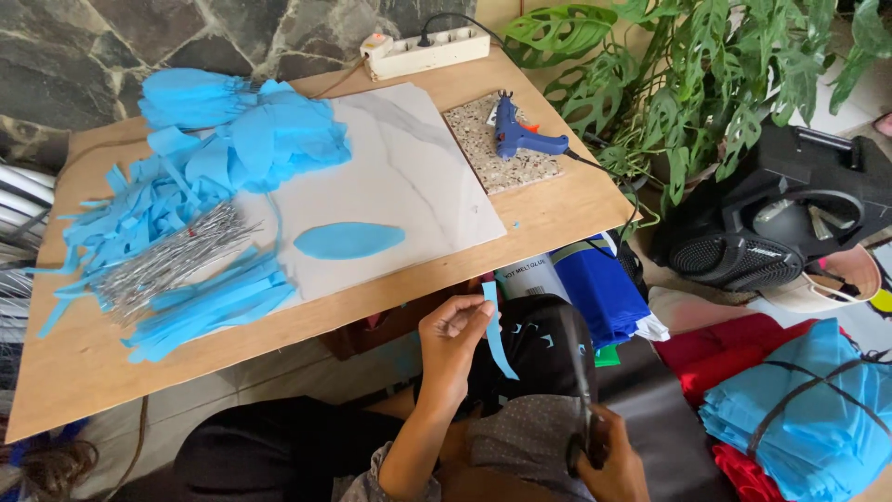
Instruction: Cutting thin strips of blue fabric with scissors and folding them on a work table
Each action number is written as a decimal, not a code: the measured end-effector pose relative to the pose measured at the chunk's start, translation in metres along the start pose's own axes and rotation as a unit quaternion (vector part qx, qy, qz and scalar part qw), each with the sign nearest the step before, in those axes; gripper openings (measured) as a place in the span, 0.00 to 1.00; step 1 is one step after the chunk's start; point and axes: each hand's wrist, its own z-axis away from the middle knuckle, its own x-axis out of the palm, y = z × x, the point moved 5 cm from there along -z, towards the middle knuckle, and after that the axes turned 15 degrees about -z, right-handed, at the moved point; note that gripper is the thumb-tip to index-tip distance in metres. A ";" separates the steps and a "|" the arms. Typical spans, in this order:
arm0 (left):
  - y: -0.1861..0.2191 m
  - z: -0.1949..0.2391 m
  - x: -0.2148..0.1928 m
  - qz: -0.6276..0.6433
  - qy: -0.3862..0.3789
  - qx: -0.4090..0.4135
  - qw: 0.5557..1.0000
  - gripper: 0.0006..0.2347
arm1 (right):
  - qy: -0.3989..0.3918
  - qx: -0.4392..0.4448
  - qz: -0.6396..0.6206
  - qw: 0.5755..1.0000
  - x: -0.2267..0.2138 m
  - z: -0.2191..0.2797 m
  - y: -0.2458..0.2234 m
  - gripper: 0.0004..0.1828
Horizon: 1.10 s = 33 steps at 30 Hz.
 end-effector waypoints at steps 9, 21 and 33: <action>0.010 0.017 0.012 0.003 -0.029 0.005 1.000 0.05 | -0.185 -0.218 -0.495 0.821 0.024 0.008 -0.058 0.39; 0.009 0.029 0.011 -0.015 -0.039 0.022 0.999 0.04 | -0.354 -0.317 -0.422 0.772 0.048 0.033 -0.119 0.48; 0.009 0.029 0.012 -0.034 -0.038 0.011 0.999 0.04 | -0.329 -0.311 -0.443 0.774 0.053 0.027 -0.112 0.49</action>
